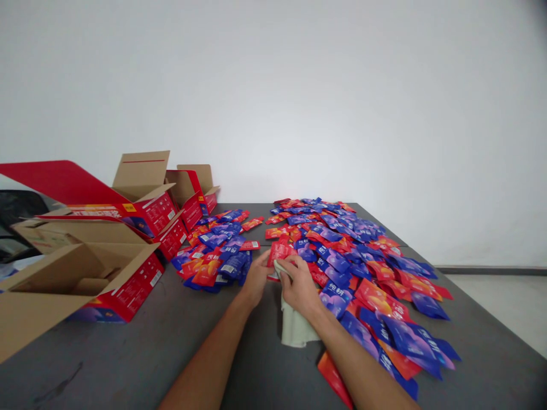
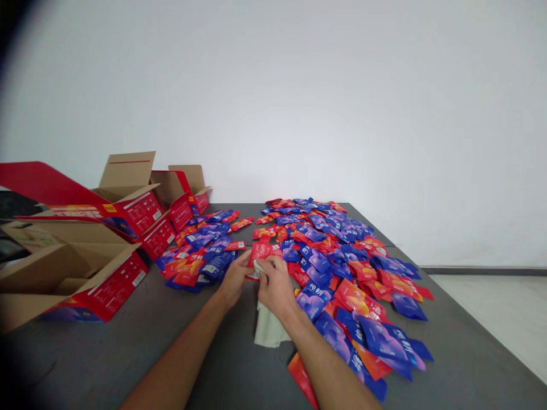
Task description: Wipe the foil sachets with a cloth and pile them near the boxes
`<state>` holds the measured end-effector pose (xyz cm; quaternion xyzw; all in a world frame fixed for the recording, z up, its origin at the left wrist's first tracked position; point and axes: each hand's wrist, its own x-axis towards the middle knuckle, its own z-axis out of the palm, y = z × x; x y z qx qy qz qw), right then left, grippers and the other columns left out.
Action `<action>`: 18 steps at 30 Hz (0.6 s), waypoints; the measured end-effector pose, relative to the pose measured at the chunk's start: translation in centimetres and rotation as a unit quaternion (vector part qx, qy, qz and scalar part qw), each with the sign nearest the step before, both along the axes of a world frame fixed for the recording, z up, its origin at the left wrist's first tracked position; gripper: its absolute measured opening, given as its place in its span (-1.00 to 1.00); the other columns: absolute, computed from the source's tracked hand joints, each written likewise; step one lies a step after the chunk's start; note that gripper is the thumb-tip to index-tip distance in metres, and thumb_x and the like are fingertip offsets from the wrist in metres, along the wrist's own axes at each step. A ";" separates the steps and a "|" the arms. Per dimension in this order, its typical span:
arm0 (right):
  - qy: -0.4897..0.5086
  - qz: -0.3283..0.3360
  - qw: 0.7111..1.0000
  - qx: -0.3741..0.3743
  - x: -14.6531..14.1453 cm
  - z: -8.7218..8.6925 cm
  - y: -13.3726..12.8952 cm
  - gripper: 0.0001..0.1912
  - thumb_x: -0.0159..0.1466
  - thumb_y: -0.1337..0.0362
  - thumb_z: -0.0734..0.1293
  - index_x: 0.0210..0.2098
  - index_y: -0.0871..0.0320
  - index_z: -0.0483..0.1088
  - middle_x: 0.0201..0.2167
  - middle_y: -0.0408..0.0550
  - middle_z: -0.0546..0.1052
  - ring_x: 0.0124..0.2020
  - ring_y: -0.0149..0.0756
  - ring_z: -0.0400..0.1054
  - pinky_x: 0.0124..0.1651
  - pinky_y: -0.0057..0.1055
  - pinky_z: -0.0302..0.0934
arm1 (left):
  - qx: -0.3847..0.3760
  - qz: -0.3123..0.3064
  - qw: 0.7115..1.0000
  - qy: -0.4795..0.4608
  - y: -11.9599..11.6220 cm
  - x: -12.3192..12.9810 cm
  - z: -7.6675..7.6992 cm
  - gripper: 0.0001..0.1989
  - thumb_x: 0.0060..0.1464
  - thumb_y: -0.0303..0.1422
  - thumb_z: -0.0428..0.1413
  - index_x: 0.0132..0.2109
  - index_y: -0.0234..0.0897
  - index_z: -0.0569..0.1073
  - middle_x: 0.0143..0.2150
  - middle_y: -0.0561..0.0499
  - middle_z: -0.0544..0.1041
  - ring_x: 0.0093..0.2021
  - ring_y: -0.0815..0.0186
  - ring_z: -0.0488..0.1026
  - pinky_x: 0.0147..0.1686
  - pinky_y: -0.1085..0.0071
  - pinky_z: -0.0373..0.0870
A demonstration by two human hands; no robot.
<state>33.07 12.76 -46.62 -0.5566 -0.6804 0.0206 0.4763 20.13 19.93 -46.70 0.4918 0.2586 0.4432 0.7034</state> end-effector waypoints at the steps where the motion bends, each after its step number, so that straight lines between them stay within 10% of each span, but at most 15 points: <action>1: 0.015 -0.008 1.000 0.007 0.1 0.0 0.1 -0.62 0.27 0.42 0.25 0.03 0.07 0.49 -0.05 0.06 0.43 0.00 -0.12 0.32 0.10 -0.13 0.29 | -0.008 0.013 1.000 -0.007 0.0 0.0 0.1 -0.31 -0.21 -0.56 0.16 0.17 -0.24 0.46 -0.05 -0.10 0.62 -0.24 0.23 0.57 -0.31 0.42 0.45; 11: 0.100 -0.044 0.993 0.047 0.5 0.9 0.2 -0.67 0.34 0.31 0.25 0.08 0.11 0.42 0.04 0.10 0.47 0.08 -0.11 0.35 0.17 -0.08 0.27 | -0.017 0.103 0.994 -0.019 0.1 -0.2 0.4 -0.33 -0.21 -0.52 0.24 0.14 -0.22 0.40 -0.24 0.00 0.61 -0.44 0.38 0.49 -0.41 0.48 0.36; 18: 0.093 0.026 0.993 0.062 -0.4 1.0 -0.1 -0.69 0.38 0.30 0.22 0.06 0.05 0.46 0.03 0.06 0.48 0.08 -0.17 0.36 0.18 -0.14 0.29 | -0.007 0.029 0.999 -0.044 -0.3 0.6 -0.1 -0.51 -0.08 -0.47 0.25 0.07 -0.27 0.51 -0.01 -0.12 0.61 -0.20 0.30 0.55 -0.24 0.43 0.42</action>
